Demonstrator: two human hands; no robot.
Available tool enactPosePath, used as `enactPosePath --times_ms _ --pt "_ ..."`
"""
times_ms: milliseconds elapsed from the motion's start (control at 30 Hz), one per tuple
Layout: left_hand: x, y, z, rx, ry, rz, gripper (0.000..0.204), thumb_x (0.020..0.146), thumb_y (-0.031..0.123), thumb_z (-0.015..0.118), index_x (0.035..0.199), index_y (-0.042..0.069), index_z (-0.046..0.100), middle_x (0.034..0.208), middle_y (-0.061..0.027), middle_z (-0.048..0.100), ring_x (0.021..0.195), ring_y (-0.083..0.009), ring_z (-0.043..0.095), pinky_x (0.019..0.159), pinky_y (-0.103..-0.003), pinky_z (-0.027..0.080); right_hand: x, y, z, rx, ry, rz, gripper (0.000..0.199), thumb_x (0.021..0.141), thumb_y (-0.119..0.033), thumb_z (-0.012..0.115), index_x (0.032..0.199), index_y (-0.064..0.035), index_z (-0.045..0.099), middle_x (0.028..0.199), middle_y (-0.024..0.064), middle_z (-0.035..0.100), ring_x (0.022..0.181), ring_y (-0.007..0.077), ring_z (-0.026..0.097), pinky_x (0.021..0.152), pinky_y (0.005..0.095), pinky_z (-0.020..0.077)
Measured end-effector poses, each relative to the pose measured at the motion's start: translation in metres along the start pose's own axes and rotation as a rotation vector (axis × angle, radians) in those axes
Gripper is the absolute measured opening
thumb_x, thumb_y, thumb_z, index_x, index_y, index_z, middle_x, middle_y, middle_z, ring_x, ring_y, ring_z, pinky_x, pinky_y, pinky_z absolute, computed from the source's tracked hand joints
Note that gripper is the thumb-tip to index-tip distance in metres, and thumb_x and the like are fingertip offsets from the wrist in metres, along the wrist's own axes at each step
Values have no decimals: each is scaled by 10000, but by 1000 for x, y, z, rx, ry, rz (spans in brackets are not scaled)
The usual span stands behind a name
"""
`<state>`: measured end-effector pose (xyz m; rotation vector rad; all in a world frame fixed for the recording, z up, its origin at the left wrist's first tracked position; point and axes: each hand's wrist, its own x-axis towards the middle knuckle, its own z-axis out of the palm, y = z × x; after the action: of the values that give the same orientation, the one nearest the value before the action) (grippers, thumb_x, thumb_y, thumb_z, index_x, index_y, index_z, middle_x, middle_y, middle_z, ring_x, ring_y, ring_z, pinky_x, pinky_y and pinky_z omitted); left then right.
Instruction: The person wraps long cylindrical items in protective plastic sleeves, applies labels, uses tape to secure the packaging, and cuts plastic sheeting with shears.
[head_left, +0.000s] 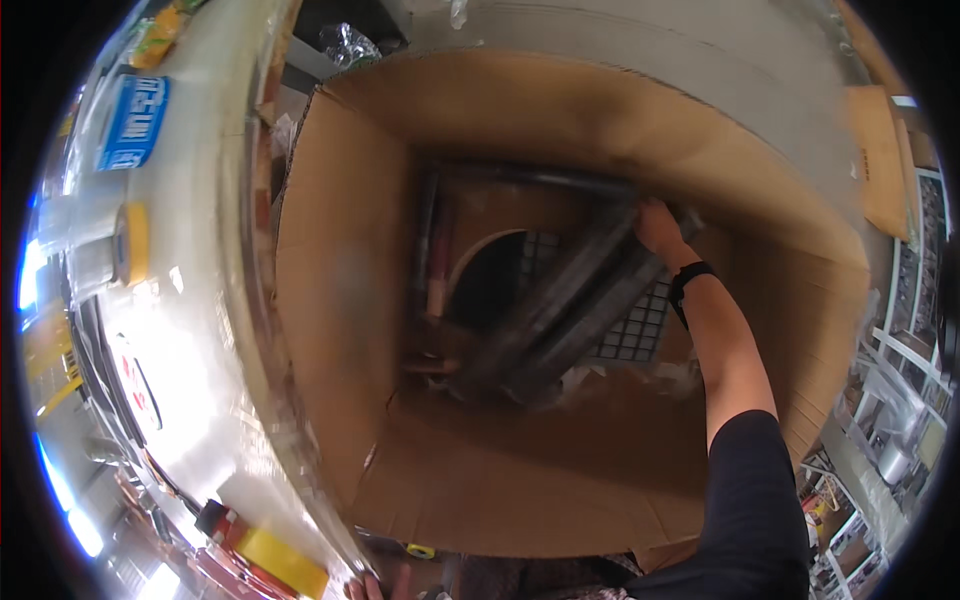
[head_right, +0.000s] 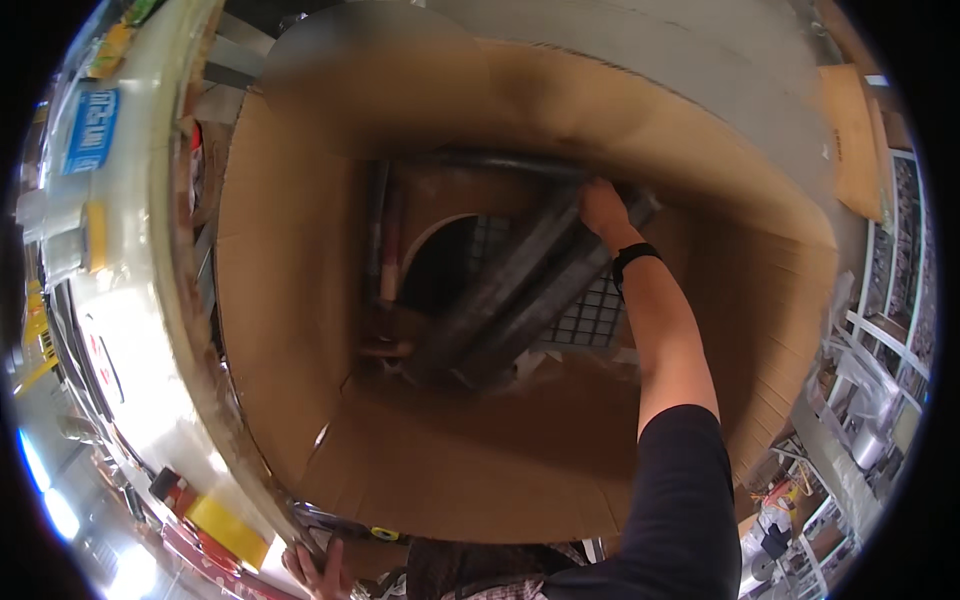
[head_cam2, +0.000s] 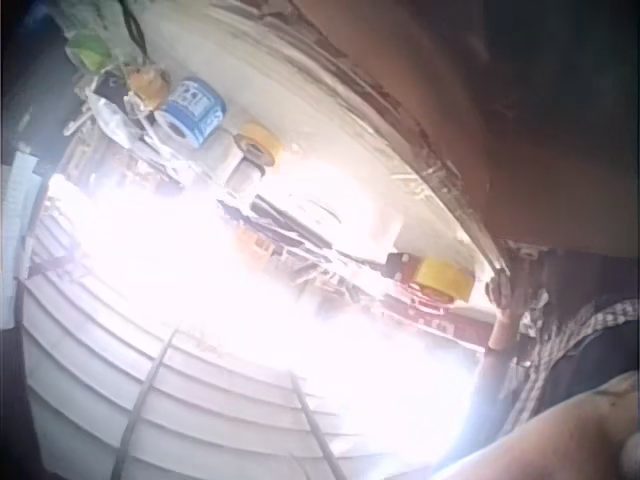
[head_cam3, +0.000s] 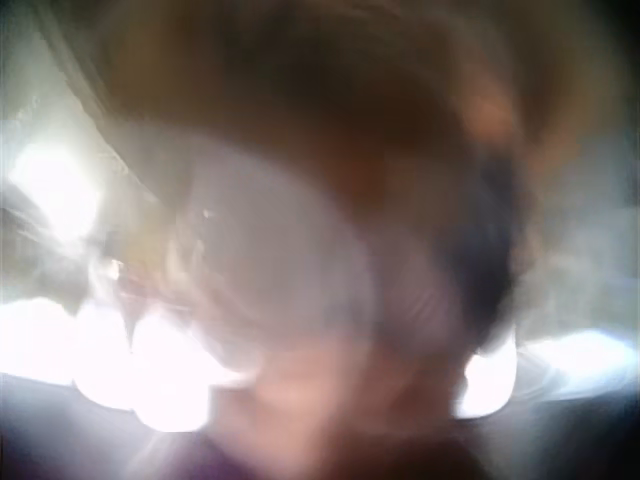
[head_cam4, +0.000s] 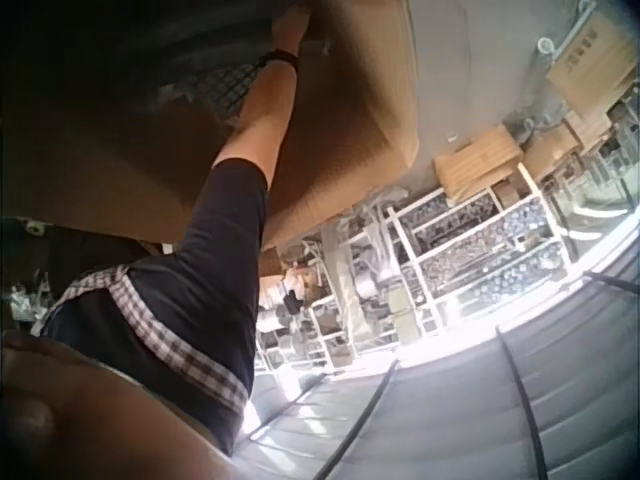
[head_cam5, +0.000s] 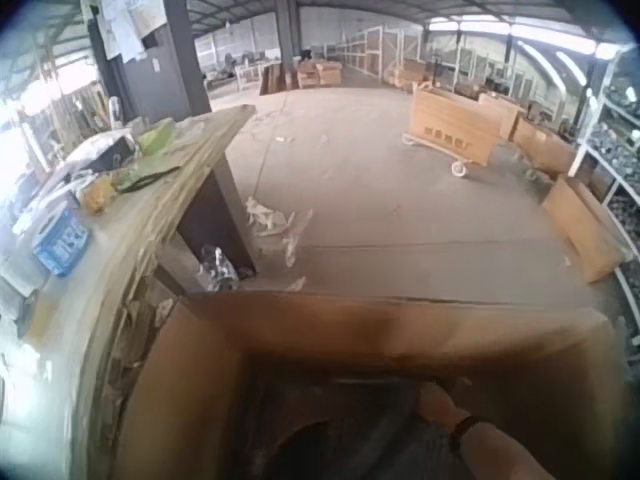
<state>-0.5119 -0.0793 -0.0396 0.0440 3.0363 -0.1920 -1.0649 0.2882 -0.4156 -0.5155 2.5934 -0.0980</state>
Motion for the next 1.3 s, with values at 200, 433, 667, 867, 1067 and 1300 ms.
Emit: enactPosePath --times_ms 200,433,667,867,1067,1300 --pt "-25 -4 -1 -1 80 38 311 764 203 488 987 184 704 1345 -255 341 1216 -496 308 965 -612 284 68 -32 61 -357 334 -31 324 801 -99 476 1116 -70 545 1152 164 525 1055 297 527 840 415 465" --pt "-41 3 -4 -13 124 22 300 764 219 492 969 223 712 1366 -240 318 1237 -489 279 971 -608 277 50 -80 37 -547 24 36 580 699 -267 674 1223 -104 483 1133 163 538 1069 283 519 835 406 471" --pt "34 23 -6 -30 91 -105 272 771 180 550 996 219 696 1156 -47 523 1130 -287 421 915 -444 372 -127 -130 11 1099 -414 179 534 690 -184 644 1147 28 468 921 163 607 869 238 599 749 356 486" --pt "64 11 -43 -152 -131 -131 448 707 267 593 1154 287 602 1321 34 462 1162 -175 444 956 -351 373 -344 -210 -95 1426 -454 -25 504 663 -54 678 1111 -21 449 844 77 602 763 160 591 674 299 494" --pt "30 47 -95 -1585 482 -105 1163 628 501 738 1423 33 29 1395 -222 311 1275 -345 349 1046 -436 280 -471 -266 -132 1061 -502 -719 341 620 -107 744 902 -59 558 842 67 624 748 170 611 654 319 494" --pt "-213 78 -201 -1565 1180 -626 684 761 157 701 1265 7 263 1213 -217 406 928 -265 589 745 -371 519 -594 -414 -166 484 -605 -1519 548 599 -197 769 1070 -52 529 896 126 622 686 315 609 618 368 504"
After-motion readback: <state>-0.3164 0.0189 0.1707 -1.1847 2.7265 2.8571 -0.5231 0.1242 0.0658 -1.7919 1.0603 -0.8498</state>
